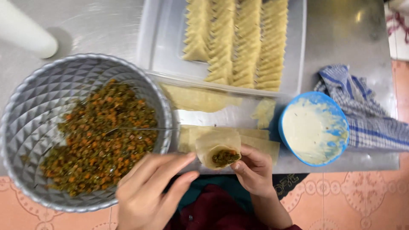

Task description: Filling and folding pastry sheets into triangular samosas and arranging them in a tray

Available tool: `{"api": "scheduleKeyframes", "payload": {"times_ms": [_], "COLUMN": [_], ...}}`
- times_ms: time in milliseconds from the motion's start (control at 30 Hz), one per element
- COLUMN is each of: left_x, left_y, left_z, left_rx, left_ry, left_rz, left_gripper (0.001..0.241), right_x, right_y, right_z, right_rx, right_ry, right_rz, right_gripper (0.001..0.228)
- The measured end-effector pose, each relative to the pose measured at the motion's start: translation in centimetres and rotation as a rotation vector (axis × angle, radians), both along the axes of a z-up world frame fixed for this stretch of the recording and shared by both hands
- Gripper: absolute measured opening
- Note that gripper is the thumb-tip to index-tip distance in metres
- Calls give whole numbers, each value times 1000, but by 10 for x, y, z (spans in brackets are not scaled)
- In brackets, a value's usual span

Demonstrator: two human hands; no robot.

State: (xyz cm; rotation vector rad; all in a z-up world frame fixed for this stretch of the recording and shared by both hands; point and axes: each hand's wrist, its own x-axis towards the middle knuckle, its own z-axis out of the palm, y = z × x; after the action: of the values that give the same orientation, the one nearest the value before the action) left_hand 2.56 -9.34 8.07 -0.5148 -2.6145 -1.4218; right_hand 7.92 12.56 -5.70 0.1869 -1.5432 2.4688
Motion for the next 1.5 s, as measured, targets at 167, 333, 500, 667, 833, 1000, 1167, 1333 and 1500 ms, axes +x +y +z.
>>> {"api": "scheduleKeyframes", "payload": {"times_ms": [167,333,500,667,833,1000,1167,1333,1500], "left_x": [-20,-32,-22,-31,-29,-25,-22,-9,-11], "left_y": [57,81,84,89,94,124,125,118,111], "left_z": [-29,-39,-94,-107,-125,-113,-121,-122,-111], "left_rx": [-48,-15,-84,1,216,250,784,531,318], "left_ry": [293,260,153,-120,40,-478,-830,-628,-266], "left_rz": [-126,-334,-426,-476,-106,-115,-200,-229,-416], "left_gripper": [9,16,55,52,14,20,31,27,16], "right_x": [1,8,-2,-3,-13,-19,-16,-13,-12], "right_y": [25,49,57,54,58,41,56,47,44], "right_z": [11,-3,9,-18,-38,-28,-17,-21,-11], "right_rx": [321,435,577,298,18,-116,-131,-61,-70], "right_ry": [-38,-114,-176,-272,-230,-265,-224,-284,-322], "right_rz": [-77,-167,-182,-209,-337,-226,-100,-236,-293], "right_gripper": [40,39,46,37,32,37,44,29,31]}}
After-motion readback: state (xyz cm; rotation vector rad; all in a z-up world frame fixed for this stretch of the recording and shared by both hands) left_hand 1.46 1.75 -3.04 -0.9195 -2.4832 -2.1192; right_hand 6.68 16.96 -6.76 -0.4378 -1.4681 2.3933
